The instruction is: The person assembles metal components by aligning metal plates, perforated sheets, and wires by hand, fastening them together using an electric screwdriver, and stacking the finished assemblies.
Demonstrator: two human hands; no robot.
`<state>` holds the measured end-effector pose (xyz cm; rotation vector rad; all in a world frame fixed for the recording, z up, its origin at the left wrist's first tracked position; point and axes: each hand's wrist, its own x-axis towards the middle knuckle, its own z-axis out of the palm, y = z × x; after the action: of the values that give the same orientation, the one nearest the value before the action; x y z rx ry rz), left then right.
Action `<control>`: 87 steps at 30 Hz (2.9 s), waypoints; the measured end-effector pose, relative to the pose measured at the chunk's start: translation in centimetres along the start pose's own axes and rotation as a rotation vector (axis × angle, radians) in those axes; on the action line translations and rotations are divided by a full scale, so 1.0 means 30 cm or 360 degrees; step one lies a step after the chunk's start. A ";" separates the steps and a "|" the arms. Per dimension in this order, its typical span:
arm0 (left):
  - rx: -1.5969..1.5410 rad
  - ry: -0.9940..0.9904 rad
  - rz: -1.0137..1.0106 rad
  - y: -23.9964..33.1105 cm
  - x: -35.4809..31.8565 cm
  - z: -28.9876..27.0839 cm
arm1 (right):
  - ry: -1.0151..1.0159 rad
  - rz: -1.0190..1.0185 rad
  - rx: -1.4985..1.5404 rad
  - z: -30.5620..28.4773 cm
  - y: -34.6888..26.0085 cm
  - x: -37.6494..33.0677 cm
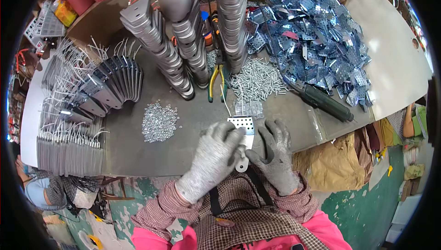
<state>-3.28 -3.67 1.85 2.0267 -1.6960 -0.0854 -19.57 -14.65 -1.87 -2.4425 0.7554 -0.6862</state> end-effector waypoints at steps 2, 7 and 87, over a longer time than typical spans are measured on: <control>0.0056 -0.0070 0.0035 0.040 -0.001 0.012 | -0.0101 -0.0001 -0.0155 -0.004 -0.020 0.012; 0.0315 -0.0297 -0.0014 0.044 -0.034 0.085 | -0.0164 -0.0041 0.0075 0.011 -0.017 0.010; -0.1715 0.0440 -0.1318 -0.084 -0.228 0.043 | -0.0532 -0.0491 0.0448 0.161 -0.148 0.339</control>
<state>-3.00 2.61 -2.08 1.5838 -0.3388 -0.7622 -7.77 -16.27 0.23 -2.3437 0.1420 -0.4375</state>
